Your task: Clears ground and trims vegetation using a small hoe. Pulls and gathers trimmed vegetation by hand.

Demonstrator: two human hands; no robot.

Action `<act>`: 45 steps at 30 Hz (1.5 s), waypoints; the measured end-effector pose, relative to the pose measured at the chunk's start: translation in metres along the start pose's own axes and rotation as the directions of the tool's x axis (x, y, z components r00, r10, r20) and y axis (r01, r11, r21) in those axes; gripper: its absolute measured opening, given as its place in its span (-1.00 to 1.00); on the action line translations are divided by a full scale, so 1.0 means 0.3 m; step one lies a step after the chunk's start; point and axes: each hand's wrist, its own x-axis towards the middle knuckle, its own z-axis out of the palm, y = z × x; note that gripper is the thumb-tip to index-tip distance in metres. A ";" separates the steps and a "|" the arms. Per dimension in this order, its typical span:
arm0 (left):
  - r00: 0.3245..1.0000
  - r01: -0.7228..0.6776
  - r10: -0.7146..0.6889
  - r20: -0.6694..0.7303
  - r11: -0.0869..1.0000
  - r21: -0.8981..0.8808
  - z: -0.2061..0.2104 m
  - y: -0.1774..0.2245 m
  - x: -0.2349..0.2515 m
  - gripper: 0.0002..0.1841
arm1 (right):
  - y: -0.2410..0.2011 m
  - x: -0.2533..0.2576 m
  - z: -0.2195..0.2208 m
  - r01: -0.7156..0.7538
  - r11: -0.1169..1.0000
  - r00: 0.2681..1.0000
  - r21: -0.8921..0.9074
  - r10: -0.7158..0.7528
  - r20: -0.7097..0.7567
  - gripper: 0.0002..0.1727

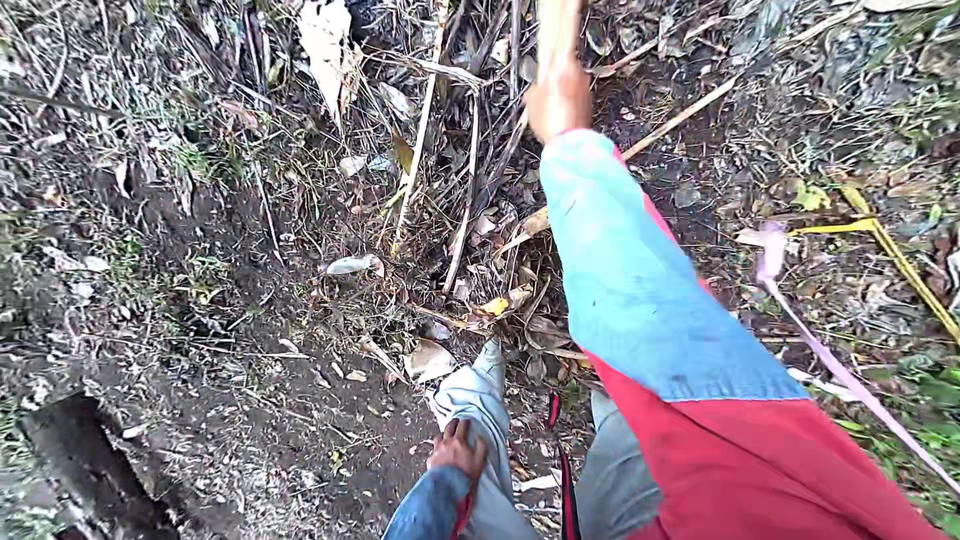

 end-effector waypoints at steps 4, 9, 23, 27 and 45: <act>1.000 0.003 -0.003 0.000 1.000 -0.009 0.004 0.039 -0.031 -0.30 | 0.461 -0.395 0.131 0.074 0.907 0.933 -0.414 0.085 0.351 0.00; 1.000 -0.026 0.026 0.009 1.000 -0.004 0.009 0.056 -0.029 -0.28 | 1.005 -1.247 -0.007 -0.172 0.800 0.637 -0.575 0.536 0.554 0.09; 0.896 -0.328 0.223 -0.385 0.916 -0.232 -0.224 0.007 0.168 -0.24 | 1.193 -1.552 -0.338 -0.825 0.565 0.557 -0.019 0.819 0.138 0.07; 0.859 -0.369 0.295 -0.418 0.923 -0.106 -0.493 0.058 0.384 -0.10 | 1.368 -1.264 -0.290 -0.800 0.464 0.536 0.381 0.838 0.104 0.04; 0.671 -0.449 0.016 -0.742 0.804 -0.389 -0.765 0.636 1.189 -0.05 | 1.663 -1.174 0.859 -0.538 -0.421 -0.019 0.731 0.872 0.488 0.04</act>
